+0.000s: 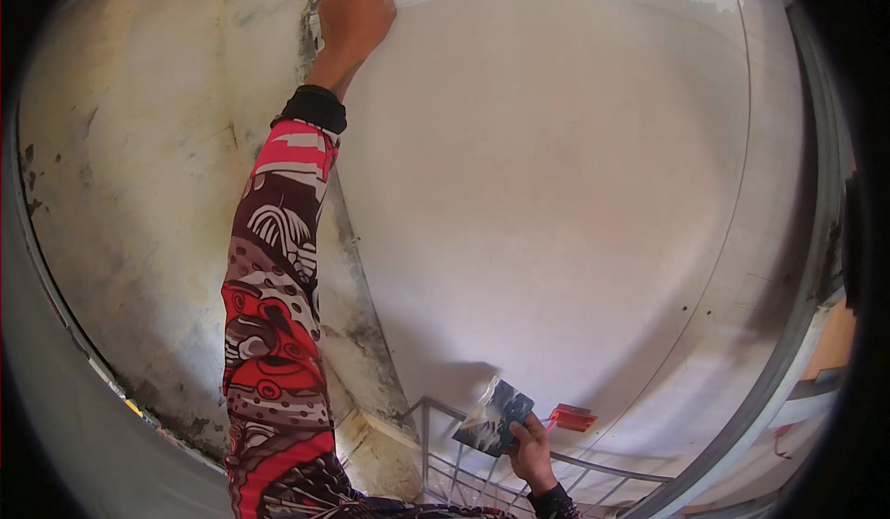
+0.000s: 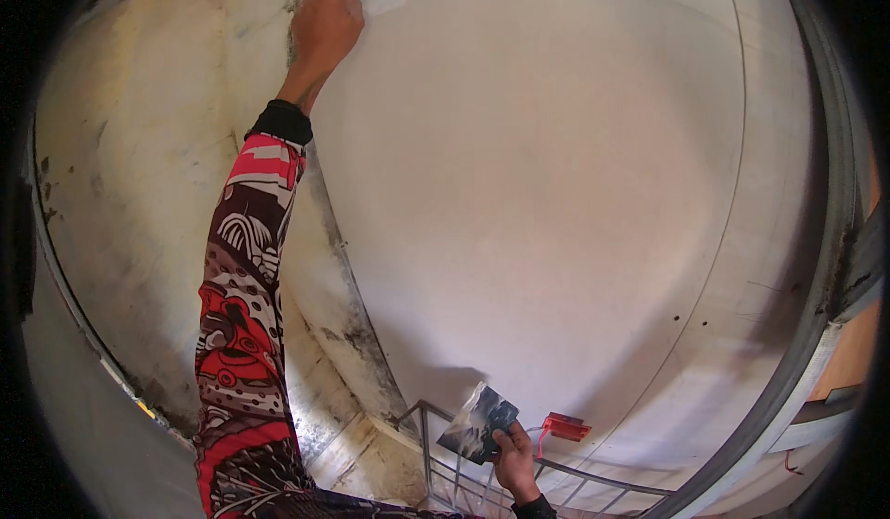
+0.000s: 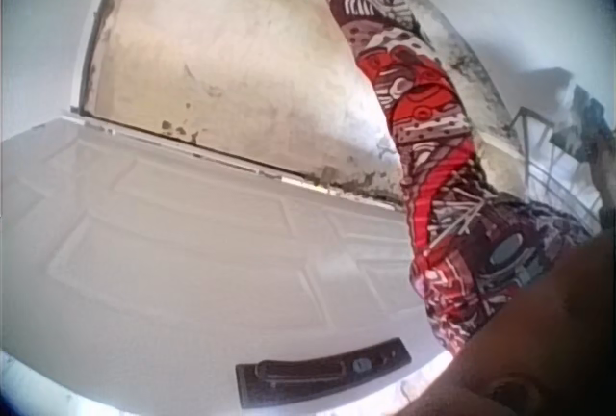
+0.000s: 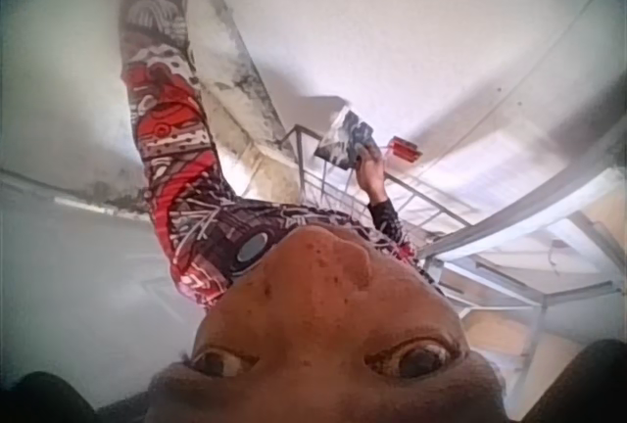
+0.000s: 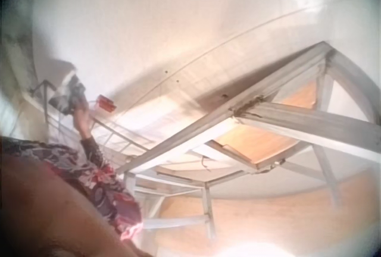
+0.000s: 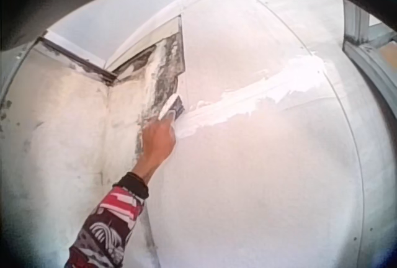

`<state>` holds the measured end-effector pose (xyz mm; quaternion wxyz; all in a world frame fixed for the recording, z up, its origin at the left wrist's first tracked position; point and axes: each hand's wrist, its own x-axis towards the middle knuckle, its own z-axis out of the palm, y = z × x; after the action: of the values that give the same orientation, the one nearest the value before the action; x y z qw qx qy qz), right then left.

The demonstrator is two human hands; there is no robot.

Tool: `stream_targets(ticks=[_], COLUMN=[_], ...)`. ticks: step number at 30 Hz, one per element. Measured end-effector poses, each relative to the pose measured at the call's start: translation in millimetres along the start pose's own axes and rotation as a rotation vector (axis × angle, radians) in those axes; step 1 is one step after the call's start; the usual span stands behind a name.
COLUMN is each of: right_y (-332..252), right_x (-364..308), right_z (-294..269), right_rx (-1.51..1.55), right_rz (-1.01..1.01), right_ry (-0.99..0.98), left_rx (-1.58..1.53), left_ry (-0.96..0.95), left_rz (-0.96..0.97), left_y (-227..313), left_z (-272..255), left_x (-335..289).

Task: The person scrapes wall putty between two putty knives and applies it along the top edge of a drywall panel using a putty knife.

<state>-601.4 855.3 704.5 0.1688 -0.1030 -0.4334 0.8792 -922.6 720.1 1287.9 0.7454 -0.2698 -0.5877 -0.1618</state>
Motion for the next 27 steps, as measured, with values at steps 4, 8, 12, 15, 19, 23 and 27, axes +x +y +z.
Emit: stream_targets(ticks=[4,8,12,15,19,23,27], right_y=[-8.7,-11.3,-20.6,-28.3,-31.8,13.2,34.2], right_x=[3.8,15.9,21.9,17.4,-3.0,14.0,14.0], right_z=[8.5,4.8,6.0,15.1,21.1,5.3,-3.6], right_rx=[0.016,0.047,0.022,0.096,0.112,0.243,-0.200], right_rz=[0.026,0.083,0.121,0.169,0.110,-0.037,-0.310], right_ry=[-0.005,-0.007,-0.076,-0.043,-0.094,-0.024,0.060], left_rx=[-0.077,-0.559,-0.472,-0.504,-0.637,-0.897,-0.867], left_ry=[0.022,0.031,0.078,-0.161,-0.470,-0.729,-0.715], left_rz=[0.099,-0.074,-0.091,-0.275,-0.592,-0.819,-1.083], left_y=[-12.6,-16.6,-17.1,14.9,61.5,110.2,136.9], left_z=[10.1,8.4,1.2,-22.1,-115.6,-187.8,-238.9], left_x=[-12.8,-16.7,-33.0,-61.7,-171.4,-358.7,-445.9])
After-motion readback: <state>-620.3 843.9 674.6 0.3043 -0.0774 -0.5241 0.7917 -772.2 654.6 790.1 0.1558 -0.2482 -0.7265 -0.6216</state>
